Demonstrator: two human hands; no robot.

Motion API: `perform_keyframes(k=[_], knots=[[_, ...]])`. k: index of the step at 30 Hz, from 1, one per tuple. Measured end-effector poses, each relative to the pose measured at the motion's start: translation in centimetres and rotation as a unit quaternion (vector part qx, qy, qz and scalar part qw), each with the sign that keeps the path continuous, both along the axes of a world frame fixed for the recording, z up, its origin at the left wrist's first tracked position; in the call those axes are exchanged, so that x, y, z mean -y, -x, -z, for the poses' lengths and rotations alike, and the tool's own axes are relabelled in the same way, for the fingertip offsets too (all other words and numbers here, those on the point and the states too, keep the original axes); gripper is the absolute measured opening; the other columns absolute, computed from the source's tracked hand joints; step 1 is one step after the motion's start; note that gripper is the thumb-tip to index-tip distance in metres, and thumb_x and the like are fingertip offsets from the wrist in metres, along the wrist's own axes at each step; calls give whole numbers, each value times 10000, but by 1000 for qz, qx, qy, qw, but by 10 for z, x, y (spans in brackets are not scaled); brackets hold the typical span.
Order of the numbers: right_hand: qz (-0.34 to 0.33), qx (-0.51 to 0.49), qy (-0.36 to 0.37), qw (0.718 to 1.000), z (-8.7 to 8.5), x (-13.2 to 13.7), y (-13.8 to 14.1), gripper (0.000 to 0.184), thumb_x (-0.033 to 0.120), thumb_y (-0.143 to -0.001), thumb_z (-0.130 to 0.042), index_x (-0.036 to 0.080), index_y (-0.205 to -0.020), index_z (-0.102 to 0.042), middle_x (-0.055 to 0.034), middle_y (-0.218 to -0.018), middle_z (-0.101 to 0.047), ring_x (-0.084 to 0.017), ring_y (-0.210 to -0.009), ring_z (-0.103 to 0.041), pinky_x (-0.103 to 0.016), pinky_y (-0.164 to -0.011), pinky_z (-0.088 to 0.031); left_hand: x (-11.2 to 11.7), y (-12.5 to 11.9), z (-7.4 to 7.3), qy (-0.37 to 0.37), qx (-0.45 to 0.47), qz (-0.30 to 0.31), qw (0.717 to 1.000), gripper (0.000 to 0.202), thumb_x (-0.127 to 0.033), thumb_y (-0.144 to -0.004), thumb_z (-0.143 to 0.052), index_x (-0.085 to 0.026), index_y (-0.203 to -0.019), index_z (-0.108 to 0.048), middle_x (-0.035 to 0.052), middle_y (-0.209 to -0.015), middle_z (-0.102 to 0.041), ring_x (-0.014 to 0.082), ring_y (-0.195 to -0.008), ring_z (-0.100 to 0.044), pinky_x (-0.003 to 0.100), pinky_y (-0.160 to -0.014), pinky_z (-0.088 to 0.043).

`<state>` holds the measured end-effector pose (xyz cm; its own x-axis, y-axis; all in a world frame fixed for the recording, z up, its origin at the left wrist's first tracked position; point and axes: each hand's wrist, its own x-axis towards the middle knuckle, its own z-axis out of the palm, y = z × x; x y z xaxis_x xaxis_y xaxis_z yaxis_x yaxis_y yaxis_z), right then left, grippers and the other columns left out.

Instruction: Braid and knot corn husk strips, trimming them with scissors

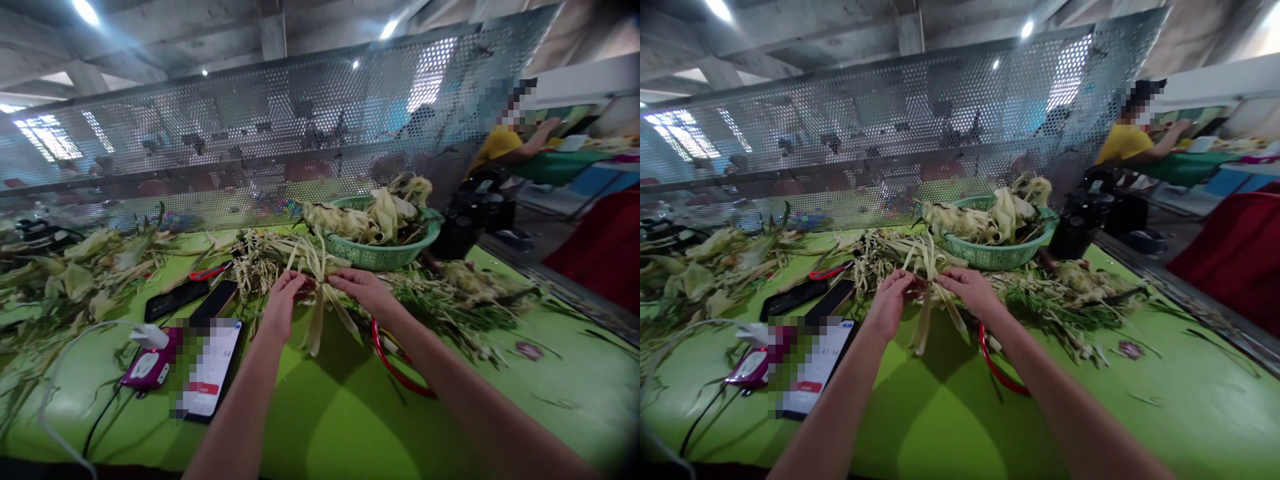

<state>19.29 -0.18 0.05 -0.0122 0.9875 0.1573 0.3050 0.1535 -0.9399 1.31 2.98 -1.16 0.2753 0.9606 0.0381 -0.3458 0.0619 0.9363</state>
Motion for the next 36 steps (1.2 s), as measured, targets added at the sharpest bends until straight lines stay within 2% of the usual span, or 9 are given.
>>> perform_keyframes(k=[5,11,14,16,19,23,26,29,36], knots=[[8,-80,29,996,-1,1,1,326,470,-705,-679,159,-802,-691,3,-738,-644,-155,-702,-548,-273,-667,-416,8,-2,-4,-9,-38,83,996,182,-330,-722,-658,-171,-745,-573,15,-783,-644,118,-752,-599,248,-746,-445],[2,-144,50,988,-1,2,0,295,419,-688,-721,161,-829,-699,-15,-768,-655,-122,-639,-520,-235,-589,-398,6,-2,1,36,-38,75,996,270,-414,-776,-604,-159,-845,-658,62,-862,-679,147,-790,-619,274,-740,-457],[4,-155,54,986,-4,5,1,277,408,-688,-728,169,-827,-706,-9,-746,-651,-103,-581,-490,-226,-538,-375,4,-4,3,45,-51,106,992,295,-411,-743,-652,-155,-886,-683,68,-868,-685,148,-774,-613,281,-746,-456],[-6,-159,54,986,-5,6,3,272,410,-692,-726,170,-819,-703,-14,-765,-666,-114,-608,-522,-232,-565,-398,5,-7,3,29,-56,131,989,292,-380,-695,-710,-153,-877,-688,54,-854,-679,134,-750,-597,273,-753,-451],[-28,-158,40,986,-4,6,4,272,406,-713,-706,174,-854,-701,-21,-824,-687,-148,-730,-590,-260,-696,-444,8,-10,1,-6,-54,132,990,284,-332,-668,-739,-145,-875,-684,43,-851,-667,120,-758,-580,257,-772,-436],[-31,-90,3,995,-2,5,4,285,433,-762,-642,178,-880,-687,-22,-844,-685,-176,-800,-602,-283,-759,-443,10,-11,-1,-16,-59,96,994,220,-306,-684,-715,-142,-814,-651,18,-768,-635,104,-700,-551,246,-725,-428],[-4,46,-33,998,-3,7,5,298,454,-774,-618,186,-888,-681,-2,-742,-651,-159,-679,-560,-255,-623,-407,7,-9,-1,-40,-86,51,994,175,-297,-708,-681,-149,-784,-626,6,-740,-609,102,-688,-529,235,-689,-415],[21,167,-72,983,-3,9,7,240,412,-774,-622,197,-860,-687,23,-628,-596,-136,-570,-489,-241,-540,-335,5,-8,0,-63,-116,21,991,151,-291,-722,-652,-153,-776,-624,11,-745,-610,114,-712,-527,237,-689,-411],[-20,148,-87,985,-2,9,6,210,367,-834,-547,191,-765,-639,18,-680,-579,-149,-679,-508,-239,-638,-373,3,-7,6,-36,-101,-9,994,155,-321,-711,-609,-167,-727,-597,-27,-633,-556,97,-573,-480,223,-568,-381]])
